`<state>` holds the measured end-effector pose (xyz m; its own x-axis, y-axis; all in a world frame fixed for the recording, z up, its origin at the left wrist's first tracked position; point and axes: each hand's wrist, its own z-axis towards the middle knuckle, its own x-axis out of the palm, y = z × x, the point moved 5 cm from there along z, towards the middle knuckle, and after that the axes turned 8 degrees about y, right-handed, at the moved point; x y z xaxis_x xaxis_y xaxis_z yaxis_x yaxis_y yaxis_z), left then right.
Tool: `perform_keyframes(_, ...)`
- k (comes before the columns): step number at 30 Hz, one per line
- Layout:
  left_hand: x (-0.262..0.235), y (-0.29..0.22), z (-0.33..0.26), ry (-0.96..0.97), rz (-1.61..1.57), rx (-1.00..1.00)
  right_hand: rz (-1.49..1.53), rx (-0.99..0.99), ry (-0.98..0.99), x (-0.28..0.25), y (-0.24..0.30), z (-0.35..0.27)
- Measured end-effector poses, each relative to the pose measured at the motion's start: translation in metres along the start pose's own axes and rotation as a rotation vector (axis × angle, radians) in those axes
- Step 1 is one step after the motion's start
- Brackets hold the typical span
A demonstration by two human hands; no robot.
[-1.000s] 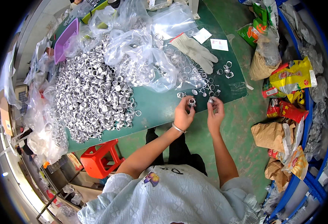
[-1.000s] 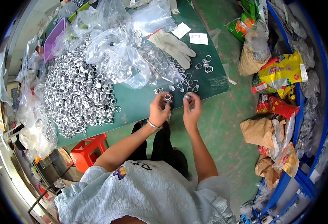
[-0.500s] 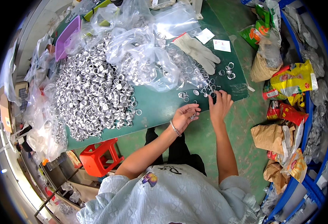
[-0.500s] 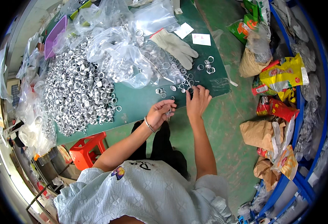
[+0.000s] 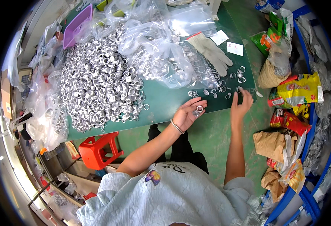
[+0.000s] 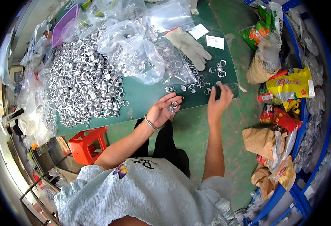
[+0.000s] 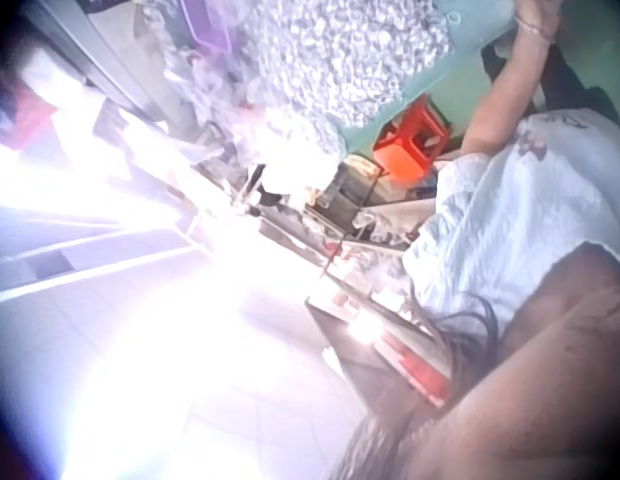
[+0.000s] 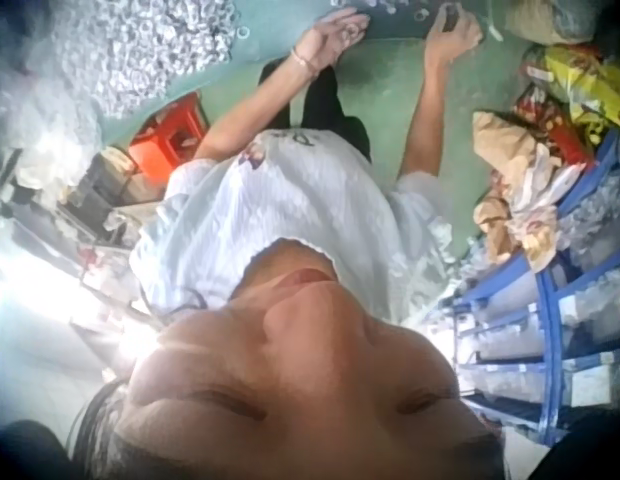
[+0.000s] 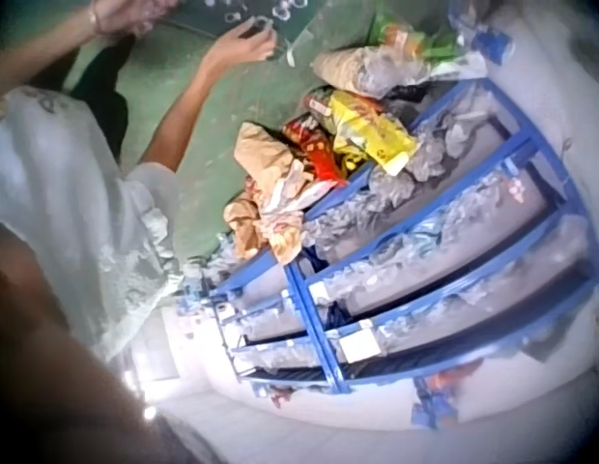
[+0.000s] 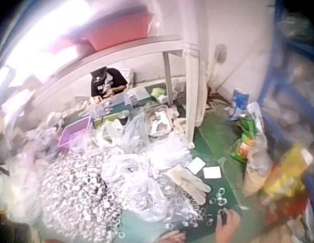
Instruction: The person sorts small metal rings from a large pile, placing them into plastic bags and plastic containers by hand on a green table.
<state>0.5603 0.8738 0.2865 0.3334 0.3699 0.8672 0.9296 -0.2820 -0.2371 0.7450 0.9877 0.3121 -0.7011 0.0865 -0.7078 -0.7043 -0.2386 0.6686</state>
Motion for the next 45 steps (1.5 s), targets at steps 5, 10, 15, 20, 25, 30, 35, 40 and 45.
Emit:
perform_keyframes(5, 0.016, -0.009, -0.005, 0.12, -0.048, 0.049, 0.497, -0.036, 0.403, 0.008, 0.081, -0.034)
perform_keyframes(10, 0.02, -0.008, -0.013, 0.161, -0.011, 0.13, 0.389, -0.038, 0.444, 0.022, 0.1, -0.052)
perform_keyframes(15, 0.016, -0.003, -0.017, 0.053, 0.045, 0.165, 0.419, 0.027, 0.462, 0.028, 0.106, -0.058)
perform_keyframes(20, 0.016, -0.001, -0.021, -0.007, 0.023, 0.179, 0.453, 0.062, 0.414, 0.032, 0.106, -0.063)
perform_keyframes(25, 0.016, -0.005, -0.025, -0.031, 0.091, 0.17, 0.542, 0.04, 0.391, 0.034, 0.118, -0.063)
perform_keyframes(30, 0.022, -0.024, -0.04, -0.156, 0.594, 0.332, 0.806, 0.189, 0.412, 0.041, 0.124, -0.06)
perform_keyframes(35, 0.045, -0.058, -0.072, -0.376, 0.912, 0.532, 0.864, 0.216, 0.439, 0.039, 0.158, -0.051)
perform_keyframes(40, 0.058, -0.088, -0.106, -0.369, 0.86, 0.642, 1.021, 0.174, 0.561, 0.038, 0.196, -0.048)
perform_keyframes(45, 0.072, -0.111, -0.136, -0.245, 0.841, 0.784, 1.051, 0.025, 0.635, 0.029, 0.236, -0.051)
